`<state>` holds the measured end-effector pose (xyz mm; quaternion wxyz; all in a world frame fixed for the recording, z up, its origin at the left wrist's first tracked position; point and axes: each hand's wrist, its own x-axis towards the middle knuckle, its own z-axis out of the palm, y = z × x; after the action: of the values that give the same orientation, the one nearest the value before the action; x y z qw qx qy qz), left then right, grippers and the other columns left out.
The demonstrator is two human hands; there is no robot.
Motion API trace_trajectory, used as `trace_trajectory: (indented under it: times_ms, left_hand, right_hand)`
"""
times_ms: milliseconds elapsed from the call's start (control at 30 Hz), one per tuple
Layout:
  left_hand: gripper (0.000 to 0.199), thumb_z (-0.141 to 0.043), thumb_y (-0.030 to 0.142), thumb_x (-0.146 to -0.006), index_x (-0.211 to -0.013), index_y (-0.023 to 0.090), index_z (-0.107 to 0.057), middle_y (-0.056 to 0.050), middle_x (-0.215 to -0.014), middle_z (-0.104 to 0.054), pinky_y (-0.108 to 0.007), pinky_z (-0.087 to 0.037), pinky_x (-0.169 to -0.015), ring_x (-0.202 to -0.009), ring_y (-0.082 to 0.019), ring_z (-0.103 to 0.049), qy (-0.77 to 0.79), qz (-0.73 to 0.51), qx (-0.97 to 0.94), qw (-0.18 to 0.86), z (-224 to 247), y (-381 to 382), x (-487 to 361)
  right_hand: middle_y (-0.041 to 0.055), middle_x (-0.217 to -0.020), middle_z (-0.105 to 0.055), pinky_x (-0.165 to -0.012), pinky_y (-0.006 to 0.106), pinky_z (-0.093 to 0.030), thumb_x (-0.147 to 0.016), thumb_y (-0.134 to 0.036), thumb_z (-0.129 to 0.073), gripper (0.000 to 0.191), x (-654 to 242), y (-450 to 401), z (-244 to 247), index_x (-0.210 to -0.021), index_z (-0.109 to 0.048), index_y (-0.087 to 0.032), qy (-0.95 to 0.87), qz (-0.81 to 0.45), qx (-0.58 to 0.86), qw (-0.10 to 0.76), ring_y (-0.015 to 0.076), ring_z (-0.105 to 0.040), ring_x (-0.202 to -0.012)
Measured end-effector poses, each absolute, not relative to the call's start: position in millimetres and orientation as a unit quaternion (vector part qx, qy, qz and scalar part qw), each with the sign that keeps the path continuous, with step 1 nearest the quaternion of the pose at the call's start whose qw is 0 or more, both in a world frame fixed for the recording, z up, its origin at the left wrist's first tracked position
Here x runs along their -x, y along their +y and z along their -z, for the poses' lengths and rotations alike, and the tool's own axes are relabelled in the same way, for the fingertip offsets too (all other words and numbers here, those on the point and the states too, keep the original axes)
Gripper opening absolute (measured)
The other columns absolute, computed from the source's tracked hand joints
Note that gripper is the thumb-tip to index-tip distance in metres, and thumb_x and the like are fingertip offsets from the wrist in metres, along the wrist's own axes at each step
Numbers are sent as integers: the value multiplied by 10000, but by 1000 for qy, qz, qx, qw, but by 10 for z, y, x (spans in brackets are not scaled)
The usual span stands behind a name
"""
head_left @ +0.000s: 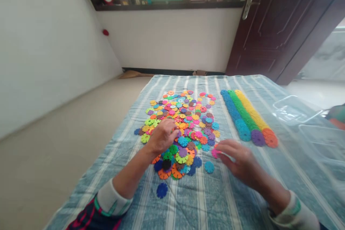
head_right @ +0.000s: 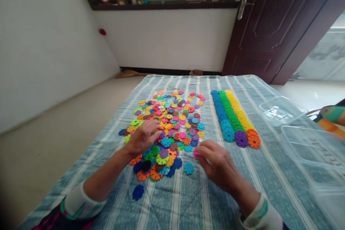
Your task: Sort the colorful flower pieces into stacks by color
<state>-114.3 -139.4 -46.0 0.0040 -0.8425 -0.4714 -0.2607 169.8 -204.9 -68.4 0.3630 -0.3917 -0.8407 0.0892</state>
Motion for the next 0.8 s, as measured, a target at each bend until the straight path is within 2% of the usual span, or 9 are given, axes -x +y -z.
trace_trajectory:
  times_ms: [167,300,367,467,633,733,800]
  left_hand:
    - [164,-533,160,-839,-709,164,-632,-75,-846,-674,-374,-512,-849,-883,-206,-621,-443,307,842,31,570,-1386,1126]
    - [195,-513,149,-853,-700,163,-634,-77,-840,-682,-378,-516,-861,-889,-204,-630,-421,322,848,19,632,-1400,1086]
    - [187,-521,152,-849,-704,166,-638,-76,-842,-688,-387,-515,-872,-893,-206,-634,-421,328,846,9,649,-1396,1089]
    - [175,-539,172,-843,-702,168,-643,-82,-880,-693,-392,-504,-898,-922,-209,-634,-423,337,841,-18,629,-1403,1097]
    - [90,-667,258,-761,-713,183,-652,-84,-1066,-668,-408,-447,-989,-1103,-234,-569,-387,274,874,-107,482,-1500,1065]
    - [272,-778,369,-632,-813,192,-679,-99,-1221,-591,-489,-372,-1052,-1241,-301,-458,-363,186,903,-134,417,-1581,1026]
    - [364,-806,384,-581,-861,191,-679,-111,-1281,-544,-519,-344,-1061,-1287,-337,-398,-367,150,909,-131,403,-1615,1003]
  right_hand:
    - [75,-1205,-592,-919,419,-460,-828,-222,-607,278,-1182,-2007,626,-1101,-625,-266,-919,-55,317,229,247,-505,-1152]
    - [84,-1322,-499,-1015,496,-371,-778,-359,-686,363,-1026,-1854,690,-1130,-631,-286,-922,-63,329,196,309,-364,-1291]
    - [92,-1319,-497,-1023,510,-360,-779,-391,-685,340,-1044,-1769,753,-1094,-652,-268,-911,-66,355,202,319,-356,-1297]
    - [105,-1240,-554,-1015,501,-381,-792,-390,-673,303,-1156,-1671,850,-1050,-665,-232,-893,-61,377,240,302,-421,-1244]
    - [107,-1137,-609,-980,474,-433,-863,-267,-571,162,-1292,-1650,908,-972,-677,-213,-854,-26,411,319,272,-492,-1170]
    - [103,-1150,-608,-985,472,-433,-867,-279,-569,168,-1252,-1704,895,-983,-675,-220,-864,-24,377,333,268,-494,-1172]
    - [105,-1190,-595,-992,481,-422,-858,-301,-587,191,-1196,-1748,884,-1011,-669,-222,-879,-29,353,319,277,-480,-1193]
